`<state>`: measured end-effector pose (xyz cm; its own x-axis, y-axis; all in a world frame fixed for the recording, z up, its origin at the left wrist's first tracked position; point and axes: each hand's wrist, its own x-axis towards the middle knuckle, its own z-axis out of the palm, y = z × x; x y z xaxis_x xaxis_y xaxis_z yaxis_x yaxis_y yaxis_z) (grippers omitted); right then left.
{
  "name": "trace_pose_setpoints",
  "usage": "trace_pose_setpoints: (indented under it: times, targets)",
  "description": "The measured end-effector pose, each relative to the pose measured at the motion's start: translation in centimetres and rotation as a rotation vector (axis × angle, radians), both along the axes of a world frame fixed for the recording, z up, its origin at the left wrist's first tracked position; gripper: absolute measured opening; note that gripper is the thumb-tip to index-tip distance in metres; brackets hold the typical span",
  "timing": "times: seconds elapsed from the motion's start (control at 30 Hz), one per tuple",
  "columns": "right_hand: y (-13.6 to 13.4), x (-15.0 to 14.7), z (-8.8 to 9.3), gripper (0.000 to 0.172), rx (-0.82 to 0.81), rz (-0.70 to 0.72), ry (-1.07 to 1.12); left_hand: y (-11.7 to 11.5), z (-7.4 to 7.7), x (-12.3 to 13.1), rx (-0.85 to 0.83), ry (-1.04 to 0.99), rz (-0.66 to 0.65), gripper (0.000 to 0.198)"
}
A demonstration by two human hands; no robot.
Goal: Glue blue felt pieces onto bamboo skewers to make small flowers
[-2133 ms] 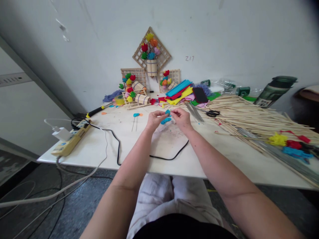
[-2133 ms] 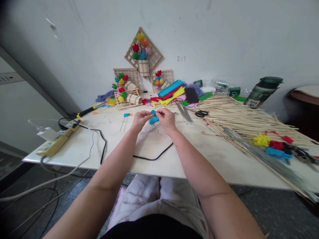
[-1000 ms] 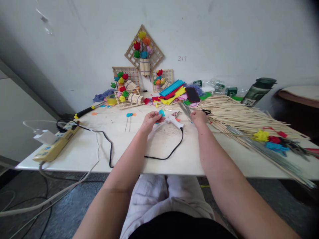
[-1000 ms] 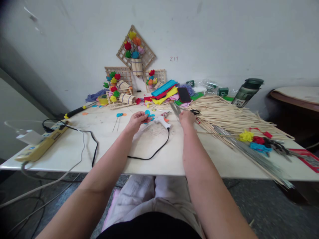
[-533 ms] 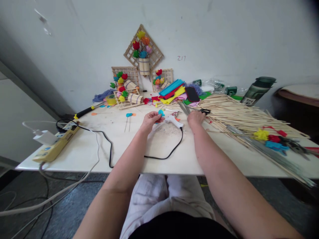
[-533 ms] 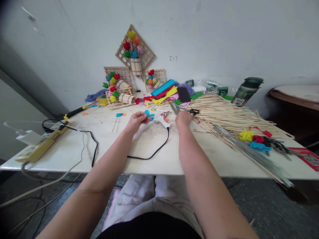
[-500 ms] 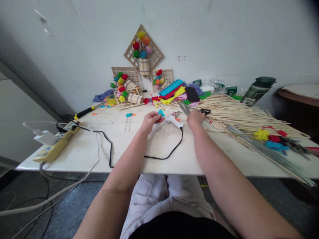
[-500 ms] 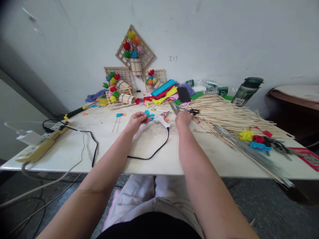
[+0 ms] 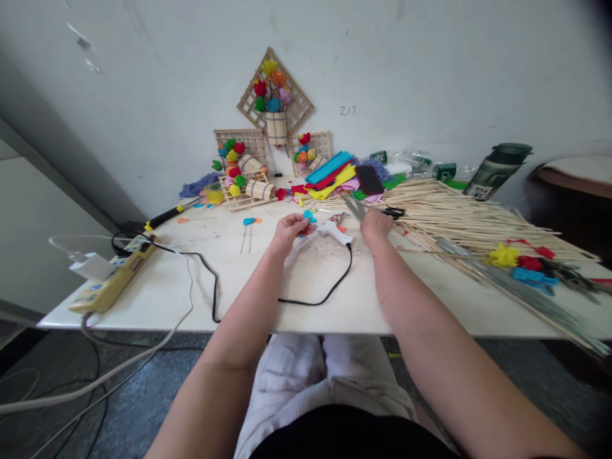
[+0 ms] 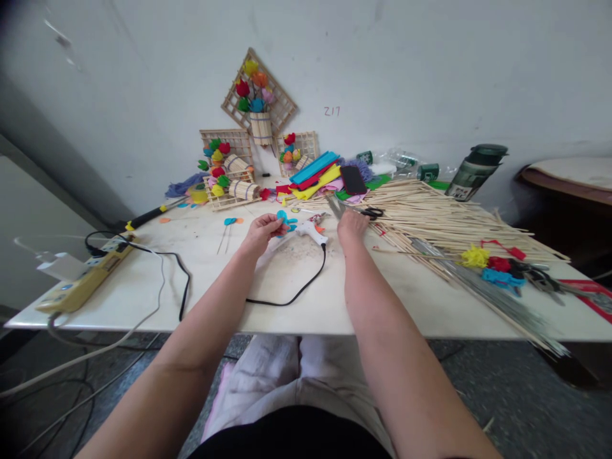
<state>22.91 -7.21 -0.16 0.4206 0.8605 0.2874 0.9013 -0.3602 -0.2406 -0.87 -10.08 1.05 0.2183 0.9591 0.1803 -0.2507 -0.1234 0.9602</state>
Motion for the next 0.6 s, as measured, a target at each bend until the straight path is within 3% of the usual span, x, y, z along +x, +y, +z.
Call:
trace_pose_setpoints:
  times: [0.27, 0.47, 0.6]
  targets:
    - [0.0, 0.5, 0.8, 0.032, 0.205, 0.078, 0.177, 0.1, 0.0, 0.1, 0.001, -0.022, 0.014, 0.04]
    - [0.7, 0.3, 1.4, 0.023, 0.405, 0.26, 0.565, 0.1, 0.1, 0.0, 0.003, -0.013, 0.022, 0.04]
    - [-0.5, -1.1, 2.6, 0.017, 0.433, 0.378, 0.957, 0.1, 0.1, 0.0, 0.001, -0.018, 0.02, 0.042]
